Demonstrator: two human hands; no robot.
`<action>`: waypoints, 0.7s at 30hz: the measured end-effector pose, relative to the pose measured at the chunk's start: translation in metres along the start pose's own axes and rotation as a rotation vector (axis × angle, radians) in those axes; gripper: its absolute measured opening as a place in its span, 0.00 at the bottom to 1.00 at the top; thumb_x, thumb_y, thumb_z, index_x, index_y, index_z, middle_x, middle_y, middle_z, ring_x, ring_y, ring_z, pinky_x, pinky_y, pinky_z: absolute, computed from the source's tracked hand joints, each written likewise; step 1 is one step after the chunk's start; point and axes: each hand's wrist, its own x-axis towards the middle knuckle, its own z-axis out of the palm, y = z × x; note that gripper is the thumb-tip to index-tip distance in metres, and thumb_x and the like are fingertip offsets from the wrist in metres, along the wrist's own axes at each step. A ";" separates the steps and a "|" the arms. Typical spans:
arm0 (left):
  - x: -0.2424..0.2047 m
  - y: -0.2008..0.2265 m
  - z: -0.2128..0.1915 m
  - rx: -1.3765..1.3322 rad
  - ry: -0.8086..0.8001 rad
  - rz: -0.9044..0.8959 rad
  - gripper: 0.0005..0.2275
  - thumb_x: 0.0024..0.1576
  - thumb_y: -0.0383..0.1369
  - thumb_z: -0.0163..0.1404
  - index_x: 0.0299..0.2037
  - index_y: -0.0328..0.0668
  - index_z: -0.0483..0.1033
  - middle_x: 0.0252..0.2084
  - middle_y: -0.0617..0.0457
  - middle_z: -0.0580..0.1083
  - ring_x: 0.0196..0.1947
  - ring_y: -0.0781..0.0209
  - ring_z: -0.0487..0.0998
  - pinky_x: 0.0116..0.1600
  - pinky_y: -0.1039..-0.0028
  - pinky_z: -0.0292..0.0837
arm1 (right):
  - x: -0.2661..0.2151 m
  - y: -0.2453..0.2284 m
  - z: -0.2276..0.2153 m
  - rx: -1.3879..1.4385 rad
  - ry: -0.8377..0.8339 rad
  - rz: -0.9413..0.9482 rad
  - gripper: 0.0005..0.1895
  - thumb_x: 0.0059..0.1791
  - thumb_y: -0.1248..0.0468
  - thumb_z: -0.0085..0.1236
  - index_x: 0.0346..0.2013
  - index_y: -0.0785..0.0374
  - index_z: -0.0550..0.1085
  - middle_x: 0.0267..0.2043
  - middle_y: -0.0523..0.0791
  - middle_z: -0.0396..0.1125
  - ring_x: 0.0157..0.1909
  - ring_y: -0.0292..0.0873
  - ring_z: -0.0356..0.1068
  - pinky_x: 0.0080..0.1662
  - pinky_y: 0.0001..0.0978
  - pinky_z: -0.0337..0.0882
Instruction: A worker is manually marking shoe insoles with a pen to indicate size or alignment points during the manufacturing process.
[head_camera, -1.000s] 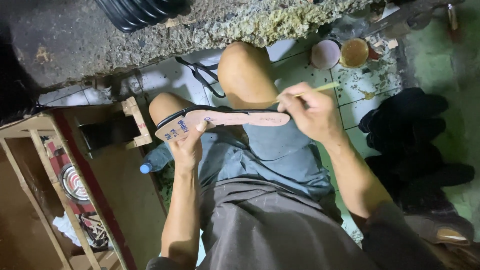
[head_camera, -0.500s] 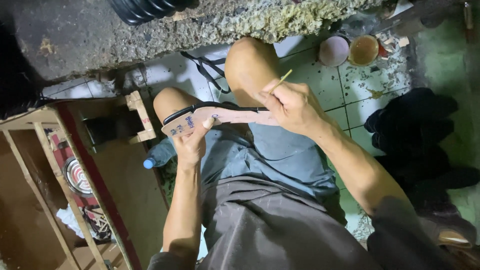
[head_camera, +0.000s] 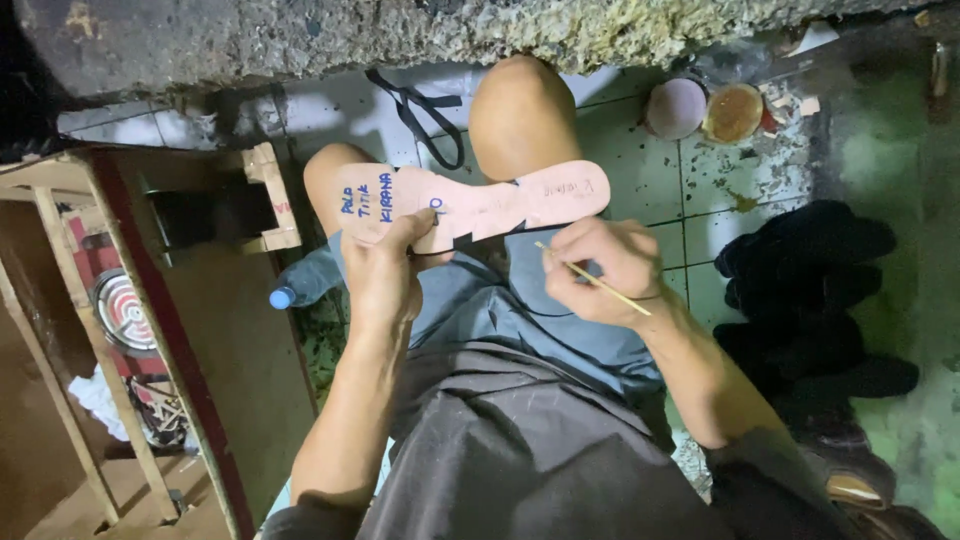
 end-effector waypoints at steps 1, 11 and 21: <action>0.001 0.000 0.000 -0.002 -0.003 0.000 0.15 0.44 0.15 0.58 0.40 0.23 0.70 0.28 0.40 0.74 0.18 0.43 0.80 0.19 0.55 0.82 | -0.001 0.006 0.003 -0.003 0.000 -0.002 0.10 0.38 0.82 0.59 0.22 0.66 0.71 0.23 0.48 0.70 0.17 0.46 0.68 0.27 0.30 0.72; 0.001 0.004 0.003 0.012 0.012 -0.071 0.14 0.44 0.16 0.56 0.40 0.24 0.69 0.28 0.43 0.72 0.20 0.44 0.80 0.20 0.59 0.83 | -0.002 0.015 0.017 -0.078 0.026 -0.154 0.11 0.38 0.83 0.55 0.22 0.66 0.68 0.23 0.51 0.69 0.18 0.50 0.67 0.25 0.33 0.70; 0.002 0.004 0.005 0.006 0.007 -0.088 0.13 0.44 0.16 0.56 0.39 0.24 0.68 0.27 0.44 0.70 0.20 0.44 0.80 0.20 0.60 0.83 | -0.001 0.017 0.015 -0.067 -0.002 -0.159 0.11 0.39 0.83 0.56 0.22 0.65 0.68 0.23 0.49 0.68 0.17 0.49 0.67 0.24 0.31 0.70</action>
